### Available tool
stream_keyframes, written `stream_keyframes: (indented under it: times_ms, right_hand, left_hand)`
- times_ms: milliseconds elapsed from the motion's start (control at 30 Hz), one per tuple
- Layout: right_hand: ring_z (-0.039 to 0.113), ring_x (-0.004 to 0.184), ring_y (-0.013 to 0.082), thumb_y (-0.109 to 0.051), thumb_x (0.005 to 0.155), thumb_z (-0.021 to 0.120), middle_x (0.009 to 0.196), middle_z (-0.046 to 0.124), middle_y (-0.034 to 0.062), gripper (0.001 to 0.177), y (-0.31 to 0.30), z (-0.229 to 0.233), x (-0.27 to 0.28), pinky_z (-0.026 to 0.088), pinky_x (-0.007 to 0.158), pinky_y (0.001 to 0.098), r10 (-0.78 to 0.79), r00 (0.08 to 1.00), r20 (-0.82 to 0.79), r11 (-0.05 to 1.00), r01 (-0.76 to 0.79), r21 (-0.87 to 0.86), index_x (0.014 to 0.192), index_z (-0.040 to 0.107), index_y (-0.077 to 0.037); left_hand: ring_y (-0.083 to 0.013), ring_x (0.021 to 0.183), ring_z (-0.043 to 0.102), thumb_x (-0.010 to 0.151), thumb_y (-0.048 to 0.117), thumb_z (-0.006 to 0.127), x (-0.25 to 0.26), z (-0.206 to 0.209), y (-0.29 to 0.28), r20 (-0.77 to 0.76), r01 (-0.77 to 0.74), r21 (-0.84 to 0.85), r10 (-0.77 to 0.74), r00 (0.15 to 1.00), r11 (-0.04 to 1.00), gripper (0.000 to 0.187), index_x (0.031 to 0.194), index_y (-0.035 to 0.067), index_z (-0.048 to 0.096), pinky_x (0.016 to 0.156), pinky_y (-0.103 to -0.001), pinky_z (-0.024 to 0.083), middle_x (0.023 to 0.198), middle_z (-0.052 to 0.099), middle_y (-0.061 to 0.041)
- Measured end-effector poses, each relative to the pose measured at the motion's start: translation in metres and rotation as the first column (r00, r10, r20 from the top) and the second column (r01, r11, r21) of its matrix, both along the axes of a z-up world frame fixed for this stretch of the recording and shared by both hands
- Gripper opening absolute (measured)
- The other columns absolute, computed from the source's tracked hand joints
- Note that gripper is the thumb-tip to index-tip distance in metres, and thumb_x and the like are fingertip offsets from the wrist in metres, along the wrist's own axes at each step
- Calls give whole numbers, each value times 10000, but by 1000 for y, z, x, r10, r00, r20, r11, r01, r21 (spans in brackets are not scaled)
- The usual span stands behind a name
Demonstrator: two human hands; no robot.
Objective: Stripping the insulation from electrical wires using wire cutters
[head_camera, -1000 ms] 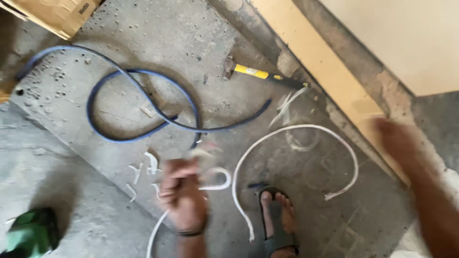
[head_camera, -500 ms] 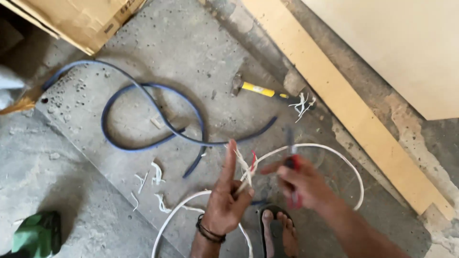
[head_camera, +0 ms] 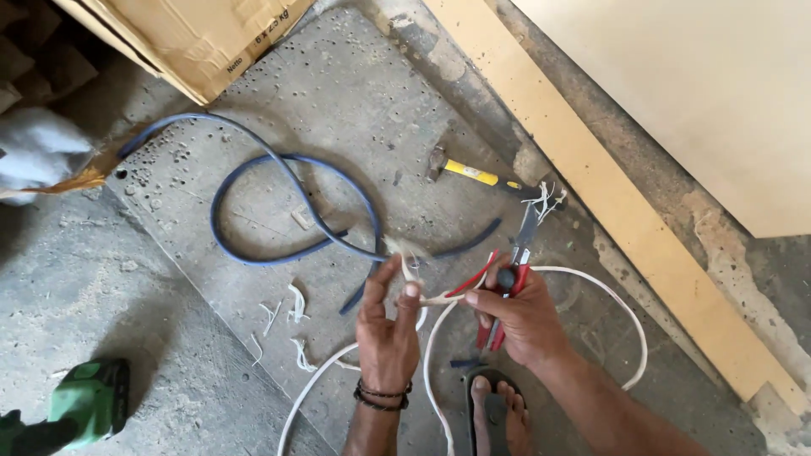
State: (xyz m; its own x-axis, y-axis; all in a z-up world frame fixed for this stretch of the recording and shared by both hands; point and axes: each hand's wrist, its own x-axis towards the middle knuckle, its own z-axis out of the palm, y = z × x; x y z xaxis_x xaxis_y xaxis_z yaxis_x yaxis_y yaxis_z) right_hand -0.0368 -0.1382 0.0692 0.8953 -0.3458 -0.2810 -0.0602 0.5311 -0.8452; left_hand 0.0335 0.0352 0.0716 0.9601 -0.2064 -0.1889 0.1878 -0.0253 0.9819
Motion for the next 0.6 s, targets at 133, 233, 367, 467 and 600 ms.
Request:
stream_keyframes:
  times_ms: [133, 233, 367, 467, 600]
  right_hand:
    - [596, 496, 150, 168, 789, 726, 683, 624, 84, 264, -2, 6, 4, 494, 451, 257, -3, 1000, 21, 1000, 3, 14, 896, 591, -33]
    - [583, 504, 143, 160, 776, 729, 711, 633, 86, 293, -4, 12, 6, 465, 434, 250, 25, 999, 32, 994, -21, -110, 886, 579, -66]
    - [579, 499, 122, 123, 800, 726, 773, 673, 106, 269, -2, 18, 8, 476, 425, 230, 39, 990, 134, 979, -11, -202, 882, 560, -74]
    - [600, 548, 140, 119, 820, 721, 888, 731, 198, 274, -3, 16, 11, 498, 464, 239, -2, 991, 132, 992, 18, -123, 875, 528, -67]
    - [702, 608, 207, 119, 859, 688, 833, 729, 200, 269, -10, 43, 11, 587, 503, 297, 16, 963, 271, 995, 12, -101, 970, 568, -95]
  left_hand:
    - [-482, 1454, 358, 610, 508, 948, 6, 18, 1, 310, 129, 477, -304, 901, 869, 987, 1408, 74, 562, 1134, -756, 200, 1528, 416, -342]
    - [-388, 1522, 256, 555, 477, 1029, 9, 25, 10, 200, 175, 703, -428, 881, 689, 1245, 1553, 92, 392, 1161, -715, 72, 1646, 273, -250]
    - [-317, 1216, 462, 871, 373, 685, 10, 47, 17, 214, 319, 485, -464, 860, 814, 288, 970, 155, 845, 1128, -771, 51, 1333, 586, -101]
    - [-202, 726, 696, 867, 181, 737, 12, 64, 14, 351, 284, 362, -412, 841, 888, 136, 946, 102, 814, 892, -552, 322, 933, 818, -30]
    - [-157, 630, 663, 757, 241, 814, 10, 60, 13, 167, 479, 277, -533, 830, 833, 391, 1117, 98, 760, 608, -303, 513, 786, 762, -22]
